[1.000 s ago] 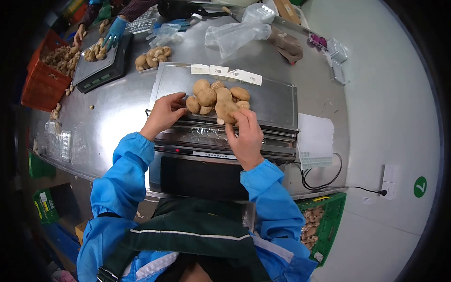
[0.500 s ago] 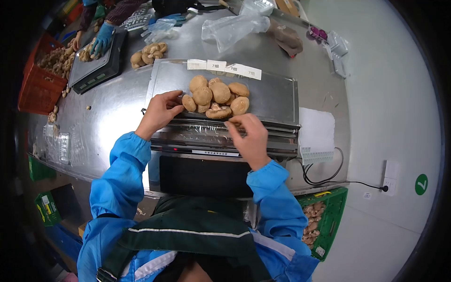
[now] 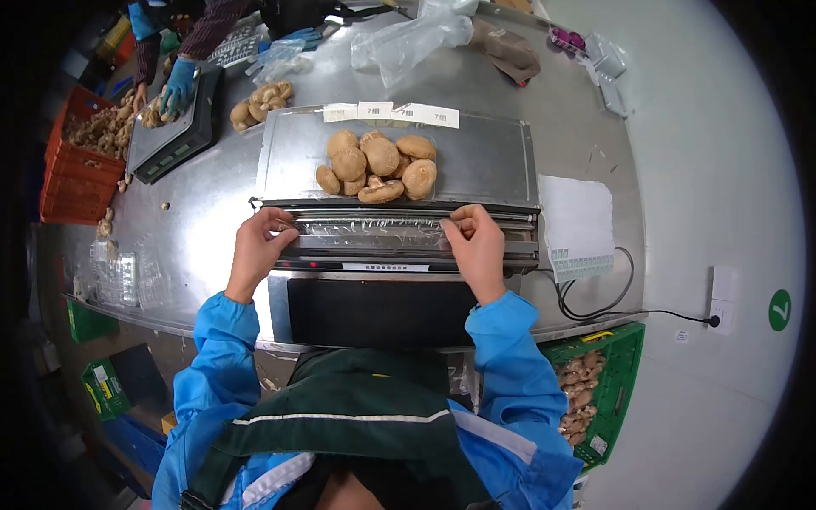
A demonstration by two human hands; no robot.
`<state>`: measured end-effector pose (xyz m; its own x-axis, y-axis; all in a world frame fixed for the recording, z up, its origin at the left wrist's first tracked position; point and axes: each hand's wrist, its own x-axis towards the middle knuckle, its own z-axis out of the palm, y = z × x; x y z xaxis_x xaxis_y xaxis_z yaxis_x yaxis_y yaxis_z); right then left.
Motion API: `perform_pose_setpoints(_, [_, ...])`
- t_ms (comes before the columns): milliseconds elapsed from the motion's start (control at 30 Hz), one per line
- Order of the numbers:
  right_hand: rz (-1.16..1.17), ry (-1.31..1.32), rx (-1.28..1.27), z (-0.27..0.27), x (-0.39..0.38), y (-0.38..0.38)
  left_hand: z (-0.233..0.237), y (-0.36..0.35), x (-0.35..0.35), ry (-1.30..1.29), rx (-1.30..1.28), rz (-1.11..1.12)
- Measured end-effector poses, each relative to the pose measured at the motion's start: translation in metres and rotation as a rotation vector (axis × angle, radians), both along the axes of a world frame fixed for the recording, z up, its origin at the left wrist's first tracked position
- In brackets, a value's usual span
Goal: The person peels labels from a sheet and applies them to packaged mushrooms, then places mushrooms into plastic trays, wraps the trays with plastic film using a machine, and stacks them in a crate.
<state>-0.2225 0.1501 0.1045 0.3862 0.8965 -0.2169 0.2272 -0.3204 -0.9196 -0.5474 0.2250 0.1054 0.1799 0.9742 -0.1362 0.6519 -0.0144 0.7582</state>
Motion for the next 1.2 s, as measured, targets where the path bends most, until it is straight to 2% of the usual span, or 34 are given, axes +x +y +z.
perform_pose_setpoints(33, [0.002,0.001,0.012,0.009,0.003,0.0,0.0,0.002,0.0,-0.352,-0.164,0.056])
perform_pose_setpoints(67, [-0.047,0.207,0.039,0.016,0.009,-0.005,0.019,-0.006,-0.002,-0.478,-0.262,0.126])
perform_pose_setpoints(100, [-0.094,0.414,0.061,0.02,0.017,-0.012,0.032,-0.016,-0.008,-0.543,-0.333,0.172])
perform_pose_setpoints(167, [-0.035,0.494,0.019,0.023,0.027,-0.026,0.047,-0.038,-0.02,-0.585,-0.4,0.204])
perform_pose_setpoints(233, [0.08,0.945,-0.06,0.033,0.028,-0.034,0.04,-0.048,-0.036,-0.733,-0.654,0.193])
perform_pose_setpoints(267, [0.079,1.017,-0.009,0.044,0.027,-0.032,0.045,-0.046,-0.038,-0.96,-0.898,0.158])
perform_pose_setpoints(300, [0.081,1.018,-0.005,0.054,0.029,-0.027,0.051,-0.042,-0.038,-0.958,-0.895,0.157])
perform_pose_setpoints(367, [0.192,0.987,0.244,0.075,0.032,-0.013,0.07,-0.028,-0.035,-1.285,-0.948,0.009])
perform_pose_setpoints(400, [0.267,0.915,0.412,0.089,0.028,0.0,0.08,-0.008,-0.031,-1.298,-0.857,-0.194])
perform_pose_setpoints(433, [0.339,0.936,0.542,0.096,0.031,0.017,0.093,0.006,-0.024,-1.302,-0.661,-0.194])
perform_pose_setpoints(467, [0.411,0.954,0.671,0.103,0.034,0.036,0.089,0.031,-0.015,-1.542,-0.646,-0.262])
perform_pose_setpoints(500, [0.213,0.792,0.663,0.113,0.023,0.055,0.086,0.056,-0.005,-1.783,-0.654,-0.353])
perform_pose_setpoints(533, [0.02,0.625,0.65,0.12,0.014,0.077,0.096,0.079,0.013,-1.621,-0.482,-0.105])
perform_pose_setpoints(567, [0.15,0.401,0.65,0.108,0.022,0.107,0.088,0.109,0.043,-1.485,-0.239,-0.045])
perform_pose_setpoints(600, [0.273,0.175,0.645,0.084,0.03,0.135,0.07,0.136,0.07,-1.167,0.01,-0.044])
perform_pose_setpoints(633, [0.271,0.174,0.647,0.051,0.036,0.149,0.025,0.164,0.073,-0.637,0.275,-0.078])
perform_pose_setpoints(667, [0.373,-0.07,0.44,0.014,0.042,0.161,-0.007,0.177,0.079,-0.135,0.224,-0.054])
perform_pose_setpoints(700, [0.471,-0.312,0.229,0.005,0.039,0.169,-0.012,0.164,0.091,0.0,0.341,-0.196])
perform_pose_setpoints(733, [0.471,-0.312,0.232,-0.001,0.044,0.168,-0.016,0.153,0.094,0.03,0.442,-0.195])
perform_pose_setpoints(767, [0.483,-0.165,0.167,0.01,0.035,0.15,-0.01,0.149,0.091,0.052,0.25,-0.229])
perform_pose_setpoints(800, [0.495,-0.014,0.087,0.016,0.027,0.131,0.002,0.137,0.086,-0.332,-0.138,-0.161])
perform_pose_setpoints(833, [0.496,-0.006,0.069,0.015,0.023,0.118,0.01,0.123,0.082,-0.711,-0.532,-0.073])
perform_pose_setpoints(900, [0.448,0.233,0.039,0.017,0.017,0.102,0.01,0.104,0.076,-0.728,-0.622,-0.077])
perform_pose_setpoints(967, [0.41,0.309,0.01,0.025,0.016,0.091,0.011,0.085,0.064,-0.743,-0.706,-0.078])
perform_pose_setpoints(1033, [0.459,0.501,-0.162,0.037,0.015,0.069,0.015,0.064,0.049,-0.762,-0.859,-0.082])
perform_pose_setpoints(1100, [0.582,0.49,-0.118,0.046,0.011,0.027,0.026,0.019,0.031,-0.687,-0.869,-0.13])
perform_pose_setpoints(1167, [0.6,0.569,-0.255,0.037,0.003,-0.014,0.011,-0.024,0.009,-0.822,-1.09,-0.136])
perform_pose_setpoints(1200, [0.614,0.547,-0.304,0.027,0.001,-0.033,0.014,-0.041,0.008,-0.764,-1.111,-0.111])
